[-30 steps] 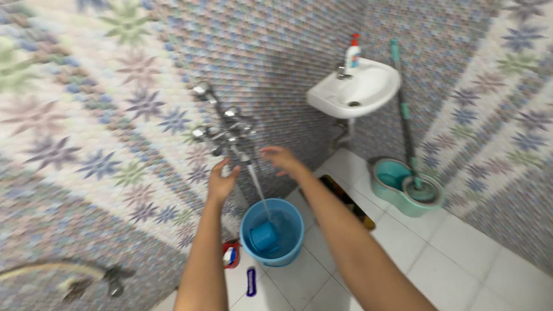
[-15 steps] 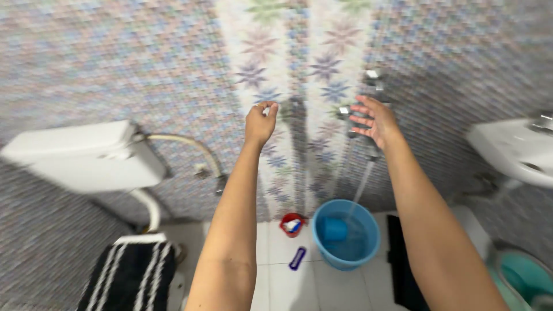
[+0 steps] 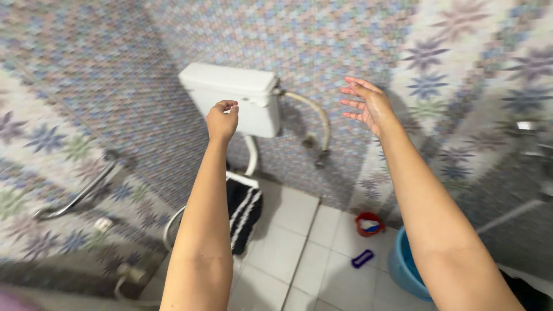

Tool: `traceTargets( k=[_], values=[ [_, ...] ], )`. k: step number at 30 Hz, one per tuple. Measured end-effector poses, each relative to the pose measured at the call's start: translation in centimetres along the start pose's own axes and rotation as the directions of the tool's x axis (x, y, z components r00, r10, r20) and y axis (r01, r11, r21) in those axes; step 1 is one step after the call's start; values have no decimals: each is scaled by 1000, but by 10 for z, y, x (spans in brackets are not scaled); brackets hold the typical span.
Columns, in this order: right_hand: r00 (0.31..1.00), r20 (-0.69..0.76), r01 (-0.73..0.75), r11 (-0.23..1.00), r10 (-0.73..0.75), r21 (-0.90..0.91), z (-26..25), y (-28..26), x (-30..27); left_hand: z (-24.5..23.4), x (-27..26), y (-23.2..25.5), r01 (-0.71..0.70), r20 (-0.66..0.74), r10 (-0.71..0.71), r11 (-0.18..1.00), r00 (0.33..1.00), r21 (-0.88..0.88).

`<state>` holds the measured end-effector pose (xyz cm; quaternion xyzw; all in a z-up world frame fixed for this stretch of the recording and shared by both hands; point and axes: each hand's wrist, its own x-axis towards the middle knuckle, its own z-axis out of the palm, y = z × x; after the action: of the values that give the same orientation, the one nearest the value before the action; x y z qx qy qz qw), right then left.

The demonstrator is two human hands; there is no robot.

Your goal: The person washes a rug by pouring water over it with a mug, scrubbing it by hand, wringing it out, and spreading it over a washing machine. The person then lays a mat over a toilet lid and pours water over it using a mug.

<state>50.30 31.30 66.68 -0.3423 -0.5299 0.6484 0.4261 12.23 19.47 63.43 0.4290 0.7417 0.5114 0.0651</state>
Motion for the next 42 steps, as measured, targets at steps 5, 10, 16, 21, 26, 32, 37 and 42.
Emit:
traceTargets(
  k=[5,10,16,21,26,32,37,42],
  values=[
    [992,80,-101,995,102,-8,109,77,46,-82,17,-107,78,-87,-67,988,994,134],
    [966,160,-182,975,201,-127,200,147,73,-130,23,-212,151,-119,-130,970,984,189],
    [942,200,-191,921,269,-339,274,199,110,-151,17,-315,235,-150,-199,928,968,288],
    [921,163,-235,839,354,-492,303,286,158,-147,1,-379,352,-80,-347,867,934,353],
    [854,143,-258,646,500,-719,297,413,203,-116,-14,-428,441,-51,-473,770,879,461],
    [861,291,6,563,418,-827,269,574,238,-49,-37,-459,502,97,-735,547,672,670],
    [783,267,-45,479,561,-877,257,653,236,-4,-56,-479,515,156,-802,505,577,693],
    [752,265,17,384,604,-923,255,703,225,13,-74,-506,560,170,-875,429,454,709]
  ],
)
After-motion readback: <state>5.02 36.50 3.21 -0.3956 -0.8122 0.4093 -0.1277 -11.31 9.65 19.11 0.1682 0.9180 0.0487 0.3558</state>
